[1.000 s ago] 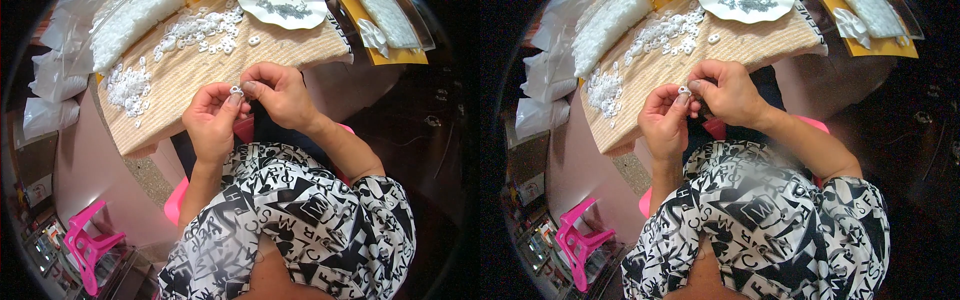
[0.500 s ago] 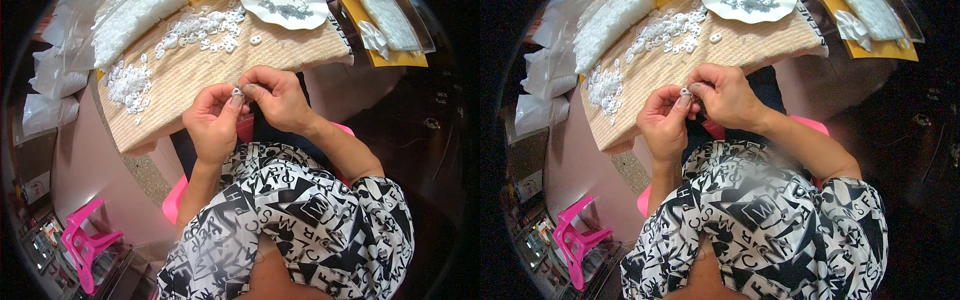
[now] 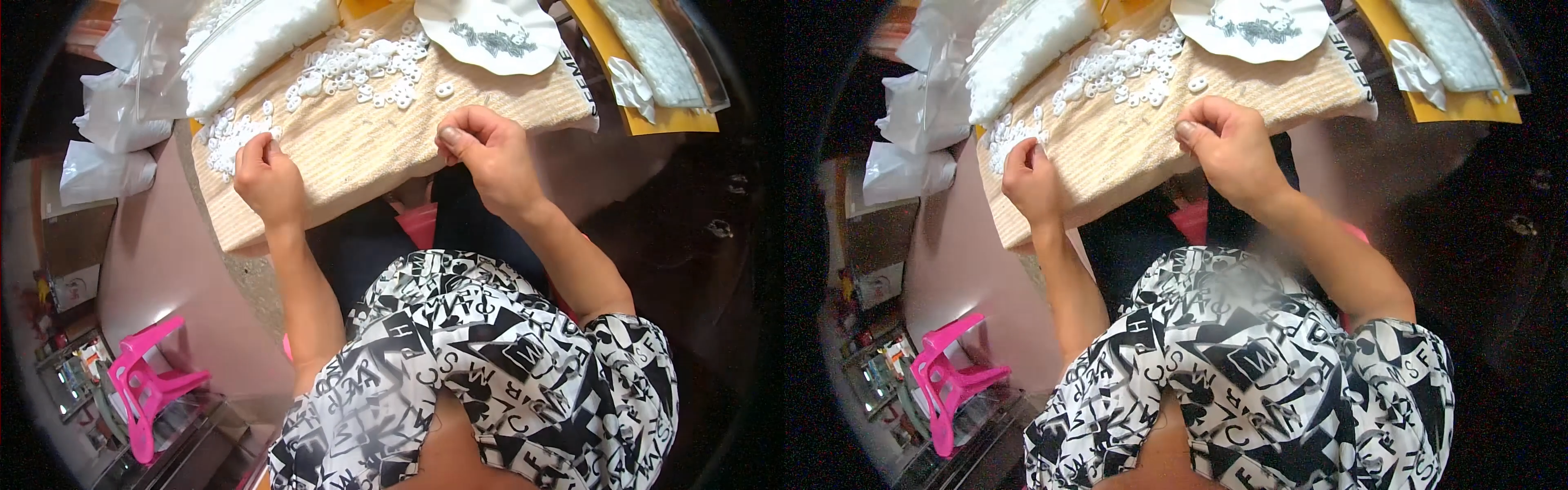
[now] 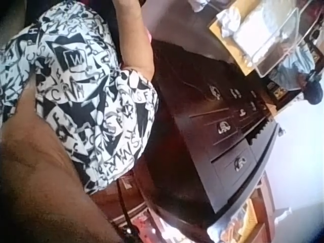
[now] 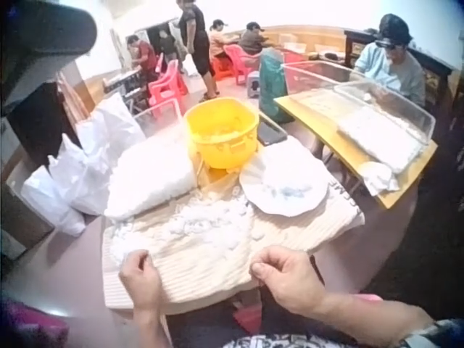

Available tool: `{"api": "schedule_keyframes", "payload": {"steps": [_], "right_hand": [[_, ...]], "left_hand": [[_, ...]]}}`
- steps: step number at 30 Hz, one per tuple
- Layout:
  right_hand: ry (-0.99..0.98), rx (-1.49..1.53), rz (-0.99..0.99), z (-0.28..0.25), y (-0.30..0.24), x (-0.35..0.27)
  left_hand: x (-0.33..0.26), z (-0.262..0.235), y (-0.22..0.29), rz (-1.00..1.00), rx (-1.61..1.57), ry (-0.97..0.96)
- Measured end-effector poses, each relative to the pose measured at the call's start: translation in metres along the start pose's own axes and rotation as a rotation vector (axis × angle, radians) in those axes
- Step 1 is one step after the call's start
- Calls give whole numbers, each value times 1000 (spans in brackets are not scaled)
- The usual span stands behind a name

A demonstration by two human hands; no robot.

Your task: The person is manually assembling small white plastic components at a workshop table.

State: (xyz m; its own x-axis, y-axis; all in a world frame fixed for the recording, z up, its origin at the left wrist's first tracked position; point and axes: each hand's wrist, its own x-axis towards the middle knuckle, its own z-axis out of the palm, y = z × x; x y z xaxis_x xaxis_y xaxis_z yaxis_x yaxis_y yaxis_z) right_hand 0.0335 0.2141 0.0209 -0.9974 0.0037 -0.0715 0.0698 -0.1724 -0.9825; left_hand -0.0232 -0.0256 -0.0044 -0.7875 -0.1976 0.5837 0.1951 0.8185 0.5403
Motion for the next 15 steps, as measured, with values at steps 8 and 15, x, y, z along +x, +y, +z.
{"api": "schedule_keyframes", "payload": {"steps": [8, 15], "right_hand": [[-14, -20, 50, -3, 2, 2], [-8, -32, 53, -1, 4, 1]], "left_hand": [[9, 12, -14, 11, 266, -21], [7, 38, 35, 187, -175, -191]]}}
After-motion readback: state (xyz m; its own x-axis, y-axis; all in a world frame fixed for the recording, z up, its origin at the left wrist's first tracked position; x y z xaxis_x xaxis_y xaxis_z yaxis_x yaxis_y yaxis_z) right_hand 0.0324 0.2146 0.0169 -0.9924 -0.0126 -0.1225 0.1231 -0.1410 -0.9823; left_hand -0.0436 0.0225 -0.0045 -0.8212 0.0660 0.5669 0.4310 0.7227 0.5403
